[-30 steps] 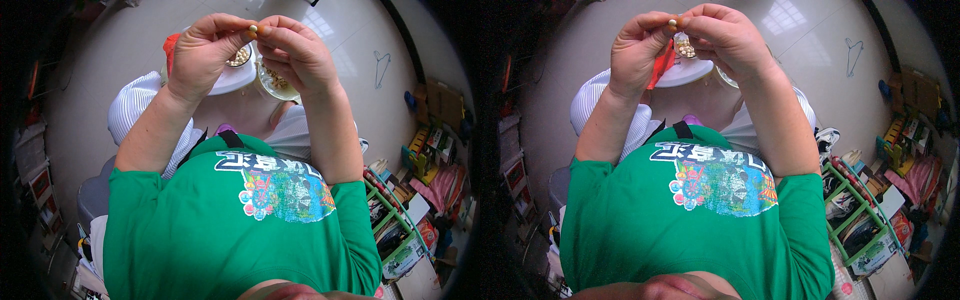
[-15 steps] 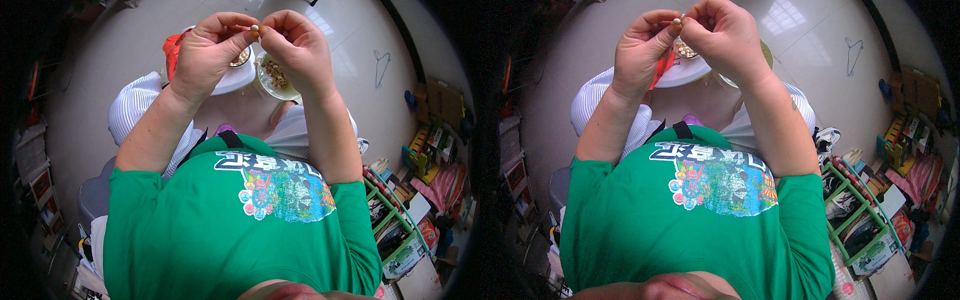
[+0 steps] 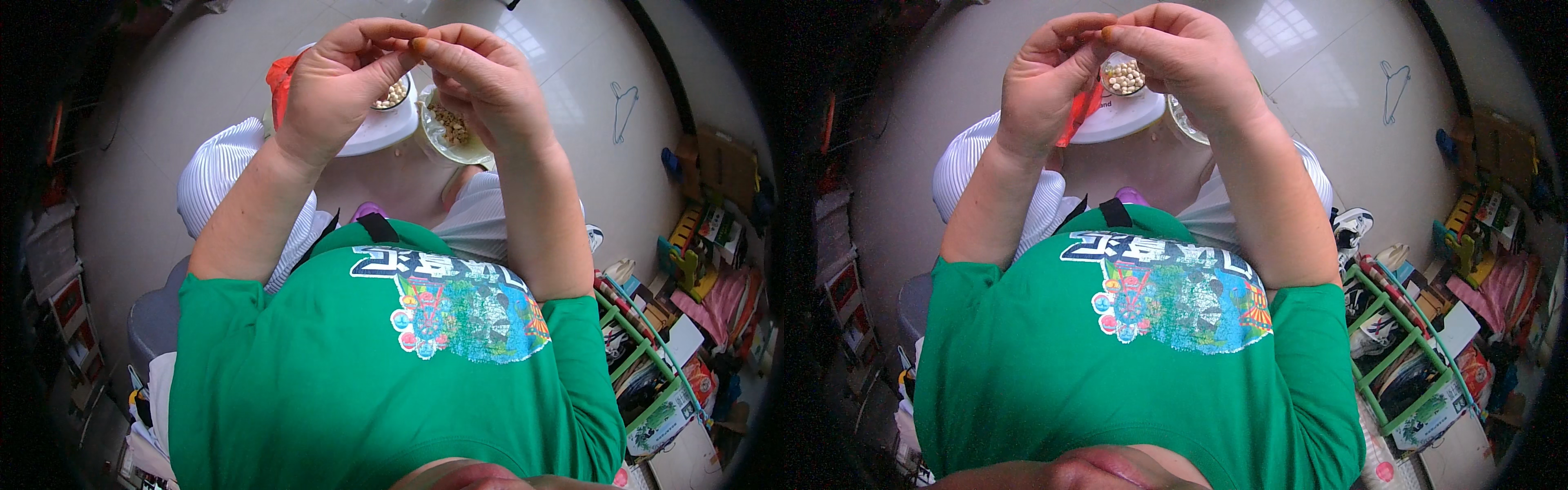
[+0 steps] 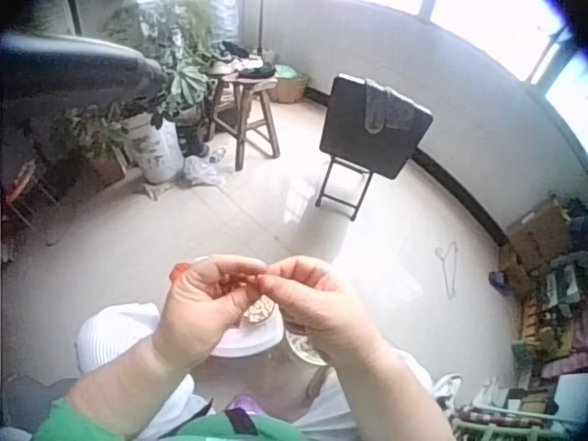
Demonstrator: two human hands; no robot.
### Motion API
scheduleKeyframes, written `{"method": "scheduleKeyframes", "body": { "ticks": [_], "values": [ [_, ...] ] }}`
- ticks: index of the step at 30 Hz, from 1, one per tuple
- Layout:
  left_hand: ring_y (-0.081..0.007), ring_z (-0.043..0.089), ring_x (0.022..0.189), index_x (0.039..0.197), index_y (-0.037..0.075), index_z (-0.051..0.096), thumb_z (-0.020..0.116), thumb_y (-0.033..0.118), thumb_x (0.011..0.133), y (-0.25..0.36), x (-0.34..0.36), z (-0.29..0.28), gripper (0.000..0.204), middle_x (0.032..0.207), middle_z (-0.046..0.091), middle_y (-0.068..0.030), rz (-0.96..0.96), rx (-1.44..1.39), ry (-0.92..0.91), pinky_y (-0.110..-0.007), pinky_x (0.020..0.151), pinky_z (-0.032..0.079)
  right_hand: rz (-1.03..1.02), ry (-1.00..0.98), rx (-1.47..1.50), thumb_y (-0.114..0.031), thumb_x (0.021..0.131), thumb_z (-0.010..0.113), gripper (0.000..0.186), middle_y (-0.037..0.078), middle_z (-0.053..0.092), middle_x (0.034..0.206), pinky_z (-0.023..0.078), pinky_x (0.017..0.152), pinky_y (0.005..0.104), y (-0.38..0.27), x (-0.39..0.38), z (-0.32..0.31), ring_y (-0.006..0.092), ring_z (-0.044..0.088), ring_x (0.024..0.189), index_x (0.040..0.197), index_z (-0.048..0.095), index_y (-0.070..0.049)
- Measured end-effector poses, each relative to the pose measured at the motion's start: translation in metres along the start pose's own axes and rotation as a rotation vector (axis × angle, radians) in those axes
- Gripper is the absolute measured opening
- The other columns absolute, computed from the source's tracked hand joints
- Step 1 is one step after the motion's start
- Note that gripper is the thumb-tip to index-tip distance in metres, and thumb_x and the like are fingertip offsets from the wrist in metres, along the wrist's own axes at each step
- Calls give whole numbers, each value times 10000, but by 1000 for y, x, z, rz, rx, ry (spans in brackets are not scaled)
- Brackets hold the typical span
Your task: The person sits on the floor and peels the outer skin off small legumes by hand, placing the peeled kernels into a white bowl and the discarded skins into a separate bowl.
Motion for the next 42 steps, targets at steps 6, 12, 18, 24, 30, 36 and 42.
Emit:
{"method": "scheduleKeyframes", "body": {
  "ticks": [6, 12, 18, 24, 30, 36, 42],
  "values": [
    [-119, 603, 917, 1041, 7, 614, 555, -9, 872, 17, 1, -1, 180, 971, 641, -72, 156, 218, -25, -216, 823, 497, 9, 7, -150, -165, 851, 643, 201, -34, 490, 658, 245, 438, 150, -4, 1, -4, 5, 374, 522, 966, 614, -3],
    [-115, 616, 889, 1005, -9, 629, 570, -10, 863, 15, 3, -4, 154, 947, 653, -78, 106, 169, -7, -209, 799, 508, -13, -27, -145, -153, 857, 631, 202, -23, 526, 710, 278, 446, 138, -8, -1, -3, 0, 405, 537, 972, 602, 10],
    [-123, 622, 890, 1018, -8, 629, 587, 22, 860, 6, 1, -5, 167, 953, 655, -85, 16, 28, 16, -207, 799, 512, 11, -42, -94, -130, 860, 618, 185, -15, 532, 722, 292, 444, 132, -6, -2, -2, -2, 422, 543, 973, 600, 16],
    [-130, 626, 856, 982, -4, 639, 616, 20, 837, 17, 2, -4, 149, 916, 654, -80, 95, 140, -10, -210, 755, 517, 64, -38, 23, -144, 838, 643, 201, -12, 519, 696, 273, 433, 141, -3, -2, 3, -1, 387, 515, 946, 599, 20],
    [-138, 606, 750, 877, -5, 649, 670, -2, 771, 50, 0, 10, 108, 842, 628, -73, 434, 621, -74, -225, 658, 505, 51, -22, -194, -154, 833, 649, 194, -22, 505, 659, 258, 430, 157, -4, -2, -1, 14, 378, 503, 917, 612, 17],
    [-142, 622, 821, 925, -4, 645, 651, 18, 795, 46, 0, 6, 132, 893, 635, -81, 349, 616, -68, -230, 733, 521, 33, -17, -163, -142, 836, 640, 191, -21, 514, 665, 268, 435, 151, -6, -2, -3, 10, 398, 514, 931, 615, 22],
    [-137, 620, 816, 929, -4, 646, 655, 20, 794, 51, 0, 12, 138, 886, 637, -77, 363, 669, -68, -230, 728, 515, 67, -56, -60, -128, 845, 620, 184, -21, 511, 662, 268, 438, 150, -4, -3, -1, 11, 394, 514, 943, 616, 27]
  ]
}}
Point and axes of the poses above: each hand's wrist, its own x-axis towards the middle knuckle, its own z-axis out of the palm, y = z × x, the point moved 10 cm from there along x, towards the middle knuckle
